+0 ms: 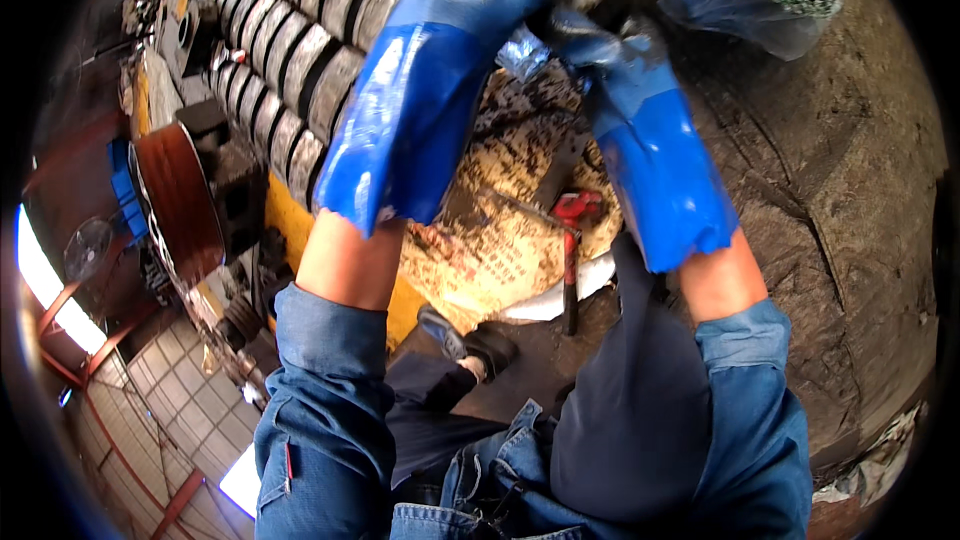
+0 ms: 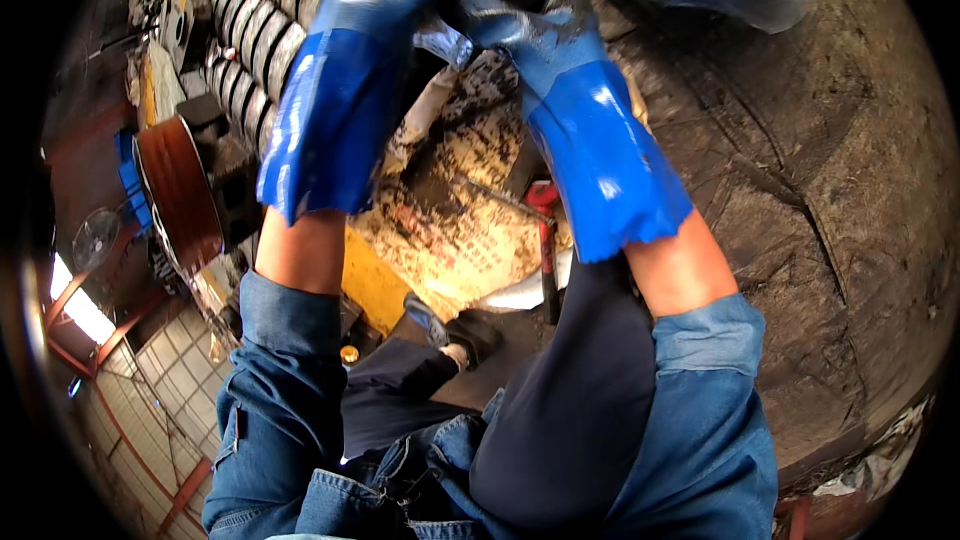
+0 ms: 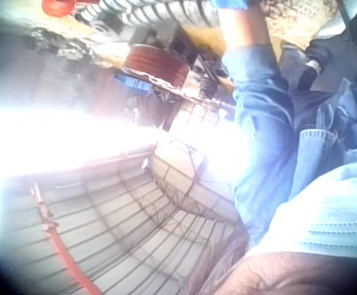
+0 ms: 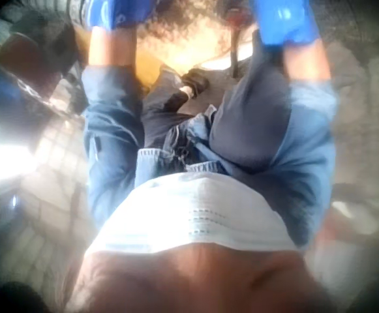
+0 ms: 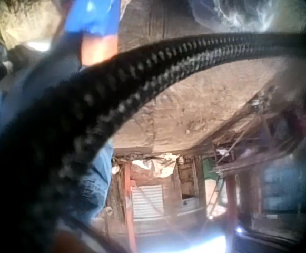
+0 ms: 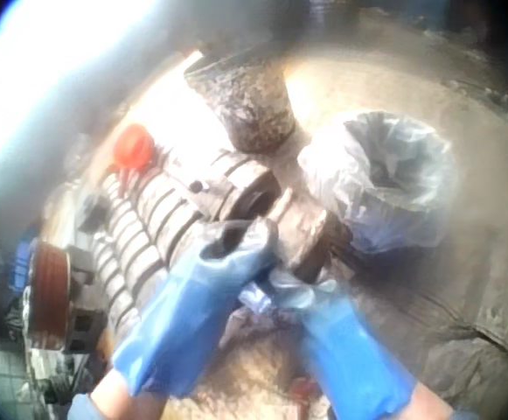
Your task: The person cleans and separates metal mechanical components sitting on the floor. They use a flat tool and a hammer to pry and tap parts apart, then wipe the internal surfaces with a cloth.
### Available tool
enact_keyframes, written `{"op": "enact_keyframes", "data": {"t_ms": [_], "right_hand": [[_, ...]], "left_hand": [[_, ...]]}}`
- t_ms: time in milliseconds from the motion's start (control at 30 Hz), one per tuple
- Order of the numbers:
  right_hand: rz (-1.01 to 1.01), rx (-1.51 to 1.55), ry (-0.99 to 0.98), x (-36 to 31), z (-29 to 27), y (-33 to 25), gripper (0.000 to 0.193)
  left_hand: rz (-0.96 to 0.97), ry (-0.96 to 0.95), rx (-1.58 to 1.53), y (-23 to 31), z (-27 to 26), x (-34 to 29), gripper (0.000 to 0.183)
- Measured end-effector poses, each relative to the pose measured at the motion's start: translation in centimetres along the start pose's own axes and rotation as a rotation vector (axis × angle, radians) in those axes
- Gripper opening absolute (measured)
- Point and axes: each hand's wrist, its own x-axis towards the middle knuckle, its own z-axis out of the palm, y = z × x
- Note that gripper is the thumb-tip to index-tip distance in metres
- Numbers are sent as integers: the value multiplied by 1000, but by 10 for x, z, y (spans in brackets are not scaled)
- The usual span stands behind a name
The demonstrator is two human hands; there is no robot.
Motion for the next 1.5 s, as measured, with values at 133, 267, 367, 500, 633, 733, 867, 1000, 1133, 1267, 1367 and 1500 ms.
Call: {"op": "enact_keyframes", "data": {"t_ms": [133,267,367,500,633,733,867,1000,1133,1267,1367,1500], "right_hand": [[65,-26,-113,-53,29,1,21],[140,-77,-261,-93,67,18,18],[141,-150,-372,-108,99,41,17],[113,-223,-519,-121,147,72,15],[-73,-519,-670,-143,157,130,19],[-384,-795,-826,-152,164,100,35],[-177,-767,-1016,-149,179,113,39],[156,-666,-1151,-146,194,119,44],[528,-488,-1223,-124,208,119,49],[792,-260,-1192,-89,230,112,55],[791,-247,-1166,-64,256,99,55],[376,-817,-1097,-36,275,77,49]], "left_hand": [[-55,71,-79,16,-40,-46,32],[-173,101,-62,27,-76,-93,28],[-427,79,-100,14,-95,-116,28],[-606,81,-86,-20,-110,-168,40],[-766,107,21,-58,-116,-217,42],[-803,-2,-135,-80,-130,-235,38],[-885,6,-88,-144,-143,-257,39],[-706,-134,406,-148,-168,-261,47],[-727,395,201,-60,-192,-263,42],[-601,421,307,11,-211,-283,31],[-468,459,316,79,-200,-314,22],[-336,599,201,121,-164,-366,23]]}}
